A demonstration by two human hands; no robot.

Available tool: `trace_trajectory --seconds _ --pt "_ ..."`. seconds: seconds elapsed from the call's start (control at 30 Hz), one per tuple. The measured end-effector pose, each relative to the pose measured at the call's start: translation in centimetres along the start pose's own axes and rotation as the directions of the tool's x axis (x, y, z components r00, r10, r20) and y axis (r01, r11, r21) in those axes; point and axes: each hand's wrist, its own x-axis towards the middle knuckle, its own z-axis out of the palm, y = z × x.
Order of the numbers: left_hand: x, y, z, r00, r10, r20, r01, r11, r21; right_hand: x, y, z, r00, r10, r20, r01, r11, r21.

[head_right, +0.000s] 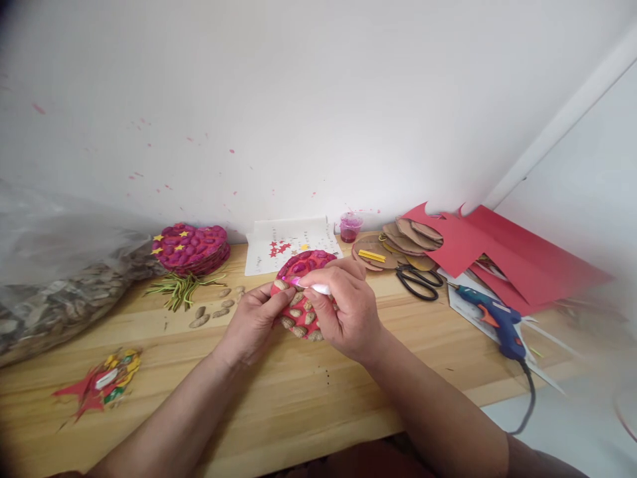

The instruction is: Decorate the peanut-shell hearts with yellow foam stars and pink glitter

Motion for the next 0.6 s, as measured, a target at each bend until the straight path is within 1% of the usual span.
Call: trace_trajectory --seconds 0.1,0.27,0.47,0.6 --pt "0.03 -0.06 -0.07 1.000 0.012 0.005 -0.012 1.000 0.009 -0.05 -0.03 0.04 1.000 -0.001 0.001 0.001 1.000 -0.009" --pt "0.03 -0.11 -0.07 1.000 -0.004 0.011 0.004 1.000 -0.001 0.11 0.18 -0.17 0.999 0.016 -0.039 -0.017 1.000 -0.018" --pt "0.01 -0.02 0.13 0.999 -0.037 0.018 0.038 0.997 -0.065 0.08 0.23 -0.18 0.999 0.031 -0.019 -0.030 0.999 0.026" --pt "-0.11 -0.10 0.15 0.999 -0.028 0.047 0.032 0.996 -0.086 0.21 0.40 -0.22 0.998 0.035 -0.058 -0.035 0.999 0.011"
